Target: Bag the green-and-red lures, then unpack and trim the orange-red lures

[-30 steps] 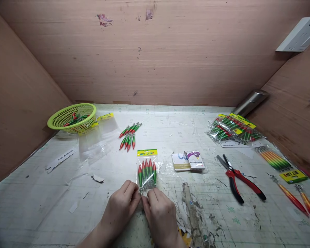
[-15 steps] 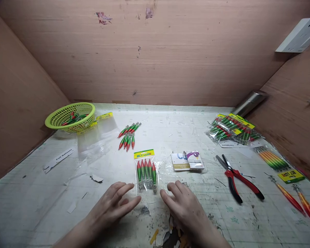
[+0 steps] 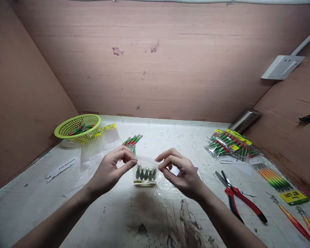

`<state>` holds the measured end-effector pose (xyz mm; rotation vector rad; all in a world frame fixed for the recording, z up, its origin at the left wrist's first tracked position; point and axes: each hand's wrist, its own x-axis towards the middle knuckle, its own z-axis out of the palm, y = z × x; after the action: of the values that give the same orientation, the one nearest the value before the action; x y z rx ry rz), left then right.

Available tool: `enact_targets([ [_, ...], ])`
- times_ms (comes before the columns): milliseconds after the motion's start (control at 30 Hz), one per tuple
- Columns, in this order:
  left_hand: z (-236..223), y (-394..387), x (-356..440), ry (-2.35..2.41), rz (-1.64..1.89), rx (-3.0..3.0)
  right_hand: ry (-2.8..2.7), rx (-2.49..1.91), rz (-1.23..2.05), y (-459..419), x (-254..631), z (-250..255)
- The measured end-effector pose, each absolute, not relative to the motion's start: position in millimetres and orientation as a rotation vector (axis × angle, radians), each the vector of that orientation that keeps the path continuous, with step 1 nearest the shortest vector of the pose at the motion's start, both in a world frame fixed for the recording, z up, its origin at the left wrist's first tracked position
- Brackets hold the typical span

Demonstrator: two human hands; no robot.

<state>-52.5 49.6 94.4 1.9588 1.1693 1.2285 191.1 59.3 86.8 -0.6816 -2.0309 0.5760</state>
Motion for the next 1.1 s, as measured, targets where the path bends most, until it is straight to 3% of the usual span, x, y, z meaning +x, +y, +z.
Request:
enact_targets([
  [167,98.9,54.7,-45.6,1.161,1.139,1.837,-2.076,-0.596,0.72,66.9,195.8,91.0],
  [567,60.7,61.3,-40.2,1.178,1.063,1.778,-2.252,-0.712,0.573,71.0,199.0,68.8],
  [767,55.0,73.0,-35.4,1.169,1.208,1.848,-2.332,-0.675,0.64,82.8,198.7,73.9],
  [967,67.2,95.5,-40.3,1.014,1.582,2.193,-2.361,-0.434,0.186,99.1,199.6,95.6],
  [1100,41.0,80.9,-48.9,0.686,1.44,2.841,-2.577,-0.265,-0.325,79.1,205.9,63.9],
])
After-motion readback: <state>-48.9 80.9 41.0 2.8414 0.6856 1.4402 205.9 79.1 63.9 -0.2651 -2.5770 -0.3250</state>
